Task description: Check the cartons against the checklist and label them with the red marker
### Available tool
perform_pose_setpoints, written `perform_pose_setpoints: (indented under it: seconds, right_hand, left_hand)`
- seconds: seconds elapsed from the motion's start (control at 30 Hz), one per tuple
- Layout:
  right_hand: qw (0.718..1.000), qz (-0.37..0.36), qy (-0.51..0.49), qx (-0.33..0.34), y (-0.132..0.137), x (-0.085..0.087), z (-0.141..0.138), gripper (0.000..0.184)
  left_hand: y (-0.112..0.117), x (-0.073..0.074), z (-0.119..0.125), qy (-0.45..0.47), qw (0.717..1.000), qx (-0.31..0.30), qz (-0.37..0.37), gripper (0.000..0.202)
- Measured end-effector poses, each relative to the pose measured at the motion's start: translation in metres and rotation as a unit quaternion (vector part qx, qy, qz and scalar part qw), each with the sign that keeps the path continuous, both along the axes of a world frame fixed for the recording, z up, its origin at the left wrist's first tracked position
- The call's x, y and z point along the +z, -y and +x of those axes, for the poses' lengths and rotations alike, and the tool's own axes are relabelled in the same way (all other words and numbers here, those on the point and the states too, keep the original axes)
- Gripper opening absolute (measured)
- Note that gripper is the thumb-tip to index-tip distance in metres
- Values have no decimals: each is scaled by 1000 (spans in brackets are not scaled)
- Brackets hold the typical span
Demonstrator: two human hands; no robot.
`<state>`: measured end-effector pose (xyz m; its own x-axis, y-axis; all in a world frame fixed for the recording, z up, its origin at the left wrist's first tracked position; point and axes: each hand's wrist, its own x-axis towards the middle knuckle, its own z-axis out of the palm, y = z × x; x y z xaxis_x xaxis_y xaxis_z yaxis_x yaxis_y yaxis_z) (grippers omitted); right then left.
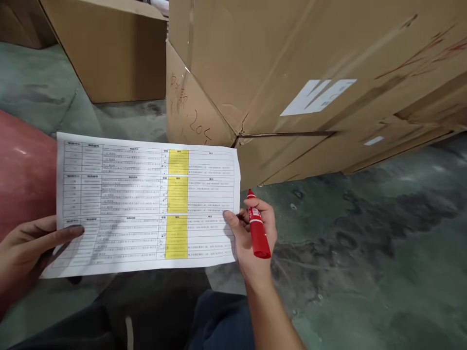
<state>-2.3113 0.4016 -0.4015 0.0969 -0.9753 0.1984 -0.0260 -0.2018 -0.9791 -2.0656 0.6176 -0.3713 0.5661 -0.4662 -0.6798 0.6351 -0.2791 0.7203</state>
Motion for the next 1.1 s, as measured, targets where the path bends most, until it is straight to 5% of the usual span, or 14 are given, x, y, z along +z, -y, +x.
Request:
perform_pose_setpoints:
  seconds: [0.5, 1.1]
  right_hand:
    - [1000, -2, 5, -14, 1, -1, 0, 53]
    - [999, -2, 14, -38, -1, 0, 4, 56]
  left_hand:
    - [-2, -9, 2, 10, 999, 4, -42, 50]
    - [-6, -18, 9, 37, 993, -55, -94, 27]
